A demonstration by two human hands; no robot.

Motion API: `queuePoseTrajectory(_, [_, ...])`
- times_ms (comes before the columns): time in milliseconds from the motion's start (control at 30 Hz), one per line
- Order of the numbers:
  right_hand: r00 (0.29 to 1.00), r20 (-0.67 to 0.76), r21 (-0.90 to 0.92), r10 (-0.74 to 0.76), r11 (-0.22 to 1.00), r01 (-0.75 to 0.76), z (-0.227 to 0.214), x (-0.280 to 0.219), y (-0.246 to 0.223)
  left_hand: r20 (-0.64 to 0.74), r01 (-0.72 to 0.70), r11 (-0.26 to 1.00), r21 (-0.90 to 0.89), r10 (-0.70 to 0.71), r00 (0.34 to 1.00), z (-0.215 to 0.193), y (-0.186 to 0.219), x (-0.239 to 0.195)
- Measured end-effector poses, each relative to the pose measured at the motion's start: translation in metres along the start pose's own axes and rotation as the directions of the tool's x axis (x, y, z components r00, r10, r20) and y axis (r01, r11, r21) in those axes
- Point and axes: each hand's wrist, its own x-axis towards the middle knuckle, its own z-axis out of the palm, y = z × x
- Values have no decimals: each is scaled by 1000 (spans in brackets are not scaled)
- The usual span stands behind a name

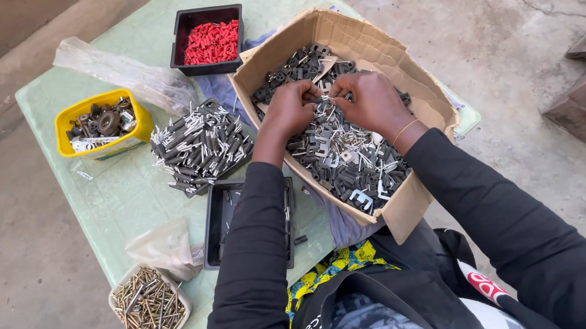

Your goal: Assembling cable clips by inserting nails into them and sorting the finished parts into a tray

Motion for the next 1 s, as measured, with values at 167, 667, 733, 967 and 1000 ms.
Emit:
queuePoseTrajectory(167, [997,-42,-46,-71,997,70,6,0,6,-11,-13,1000,27,13,1000,4,-3,2])
queuePoseTrajectory(667, [980,-122,-105,-155,984,143,14,0,11,-39,22,997,68,-19,999,4,1,1])
queuePoseTrajectory(733, [977,-130,-101,-168,983,155,18,2,12,-43,23,998,63,-20,999,2,2,1])
queuePoseTrajectory(967, [979,-145,-98,-141,987,127,27,3,17,-21,35,989,143,-33,999,7,-1,8])
queuePoseTrajectory(1000, [979,-133,-119,-152,983,136,28,1,14,-16,29,987,159,-27,1000,10,-4,10])
